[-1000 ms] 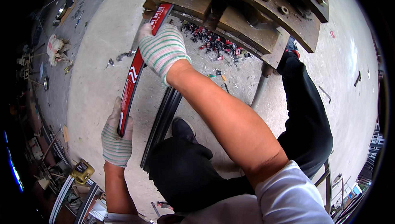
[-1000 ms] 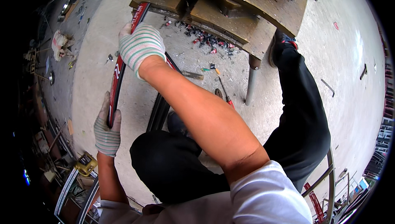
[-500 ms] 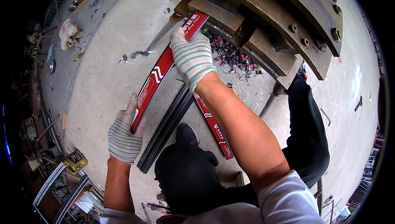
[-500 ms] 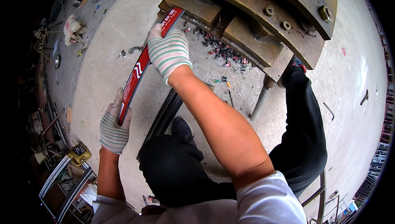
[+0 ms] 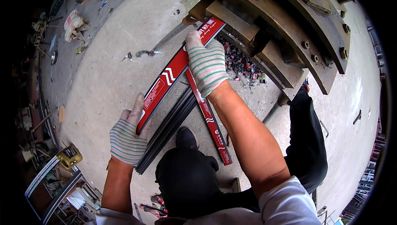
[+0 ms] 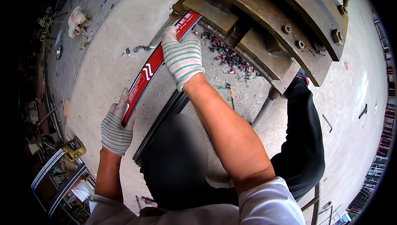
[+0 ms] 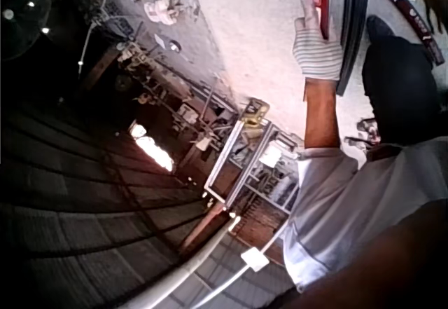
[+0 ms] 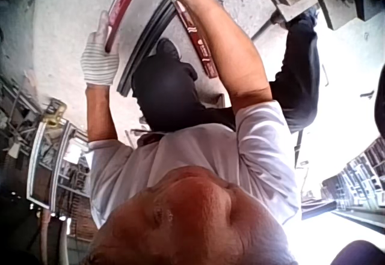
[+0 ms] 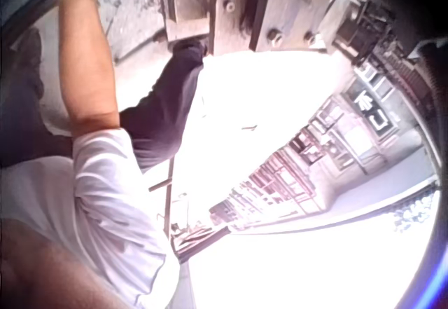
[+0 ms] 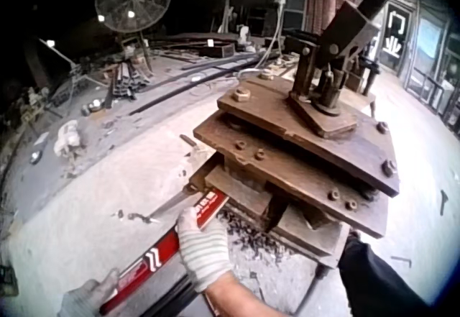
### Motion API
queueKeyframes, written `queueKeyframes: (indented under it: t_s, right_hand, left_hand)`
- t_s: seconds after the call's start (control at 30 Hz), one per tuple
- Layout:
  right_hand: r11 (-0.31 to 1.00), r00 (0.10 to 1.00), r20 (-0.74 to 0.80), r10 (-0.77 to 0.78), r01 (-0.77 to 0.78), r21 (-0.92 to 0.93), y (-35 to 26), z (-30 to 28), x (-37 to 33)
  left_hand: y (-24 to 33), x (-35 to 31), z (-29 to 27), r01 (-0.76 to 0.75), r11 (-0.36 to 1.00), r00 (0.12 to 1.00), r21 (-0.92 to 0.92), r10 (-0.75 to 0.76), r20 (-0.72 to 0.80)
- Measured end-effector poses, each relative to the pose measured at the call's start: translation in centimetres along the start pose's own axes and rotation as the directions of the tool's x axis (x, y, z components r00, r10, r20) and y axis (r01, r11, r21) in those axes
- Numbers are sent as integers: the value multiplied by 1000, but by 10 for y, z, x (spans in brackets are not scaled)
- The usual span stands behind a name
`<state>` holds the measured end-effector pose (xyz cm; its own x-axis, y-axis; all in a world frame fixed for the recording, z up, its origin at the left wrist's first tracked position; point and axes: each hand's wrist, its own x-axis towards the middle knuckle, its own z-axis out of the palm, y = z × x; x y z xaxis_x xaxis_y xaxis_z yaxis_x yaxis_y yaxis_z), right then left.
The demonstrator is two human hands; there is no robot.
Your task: The person measures and marks a long window frame profile using a tape measure and marker, then cuts it with a miter saw. They repeat the process for additional profiles and use a manual press to bend or shape the cut pieces.
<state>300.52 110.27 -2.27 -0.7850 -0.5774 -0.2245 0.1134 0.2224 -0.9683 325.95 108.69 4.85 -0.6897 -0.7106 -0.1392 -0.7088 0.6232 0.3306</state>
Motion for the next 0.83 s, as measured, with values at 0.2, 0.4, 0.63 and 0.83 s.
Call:
queueKeyframes:
  t_s: [0.2, 0.4, 0.63, 0.83]
  right_hand:
    - [999, 1000, 1, 14, -14, 47, -6, 2, 0]
    - [984, 997, -63, 42, -52, -172, -14, 4, -2]
    - [998, 998, 21, 66, -67, 22, -3, 4, 5]
    - [992, 995, 48, 82, -87, 95, 0, 2, 5]
  left_hand:
    - [4, 0, -3, 31, 999, 999, -12, -30, 31]
    - [0, 2, -3, 13, 999, 999, -46, -12, 33]
    - [8, 0, -8, 54, 999, 997, 5, -54, 46]
    - [12, -5, -2, 23, 1000, 998, 11, -24, 54]
